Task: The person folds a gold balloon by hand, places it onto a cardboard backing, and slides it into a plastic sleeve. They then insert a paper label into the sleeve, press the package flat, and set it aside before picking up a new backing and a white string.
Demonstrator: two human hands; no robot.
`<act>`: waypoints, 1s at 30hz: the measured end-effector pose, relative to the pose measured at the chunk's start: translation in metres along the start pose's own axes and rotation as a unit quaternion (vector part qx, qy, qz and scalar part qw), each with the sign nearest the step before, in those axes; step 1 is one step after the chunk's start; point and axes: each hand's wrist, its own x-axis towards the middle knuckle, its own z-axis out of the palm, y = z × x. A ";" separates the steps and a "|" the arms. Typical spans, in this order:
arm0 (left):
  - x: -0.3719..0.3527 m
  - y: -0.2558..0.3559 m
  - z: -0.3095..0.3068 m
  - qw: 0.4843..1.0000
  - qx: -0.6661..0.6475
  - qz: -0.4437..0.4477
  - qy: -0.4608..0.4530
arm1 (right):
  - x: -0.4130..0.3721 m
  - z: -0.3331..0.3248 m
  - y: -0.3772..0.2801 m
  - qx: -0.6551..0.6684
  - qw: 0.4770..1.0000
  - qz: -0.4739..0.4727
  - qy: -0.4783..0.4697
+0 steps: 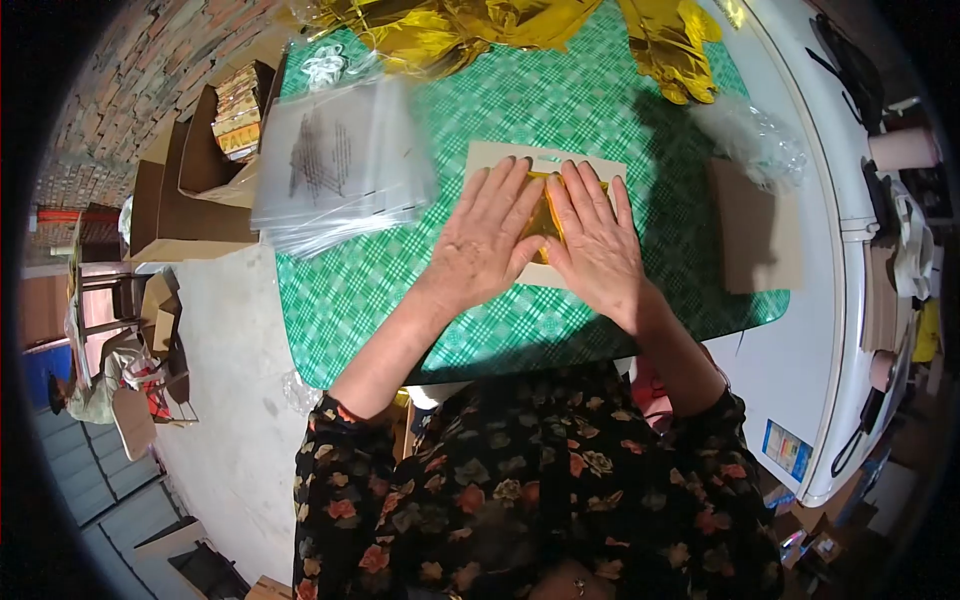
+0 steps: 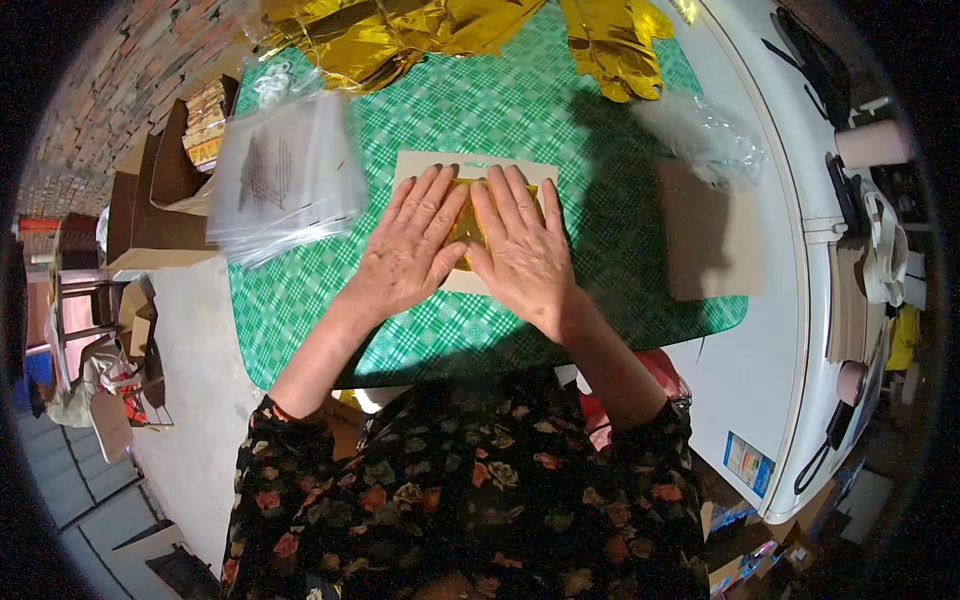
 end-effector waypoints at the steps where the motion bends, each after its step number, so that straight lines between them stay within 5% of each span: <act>1: 0.000 0.000 0.001 1.000 0.006 -0.001 -0.008 | 0.000 -0.001 -0.001 0.002 1.000 0.003 -0.004; 5: 0.001 0.001 0.002 1.000 0.027 0.003 -0.006 | -0.001 -0.006 0.003 0.015 1.000 -0.007 -0.012; 12: 0.025 -0.007 -0.031 0.999 -0.025 -0.002 -0.027 | -0.015 -0.026 0.049 0.146 0.975 0.021 0.168; 21: 0.030 -0.023 -0.003 0.999 0.044 -0.004 -0.019 | -0.118 -0.053 0.012 0.210 0.960 0.089 0.161; 30: -0.052 0.067 0.005 0.991 0.103 -0.089 -0.005 | -0.204 -0.052 -0.054 0.359 0.907 0.165 0.147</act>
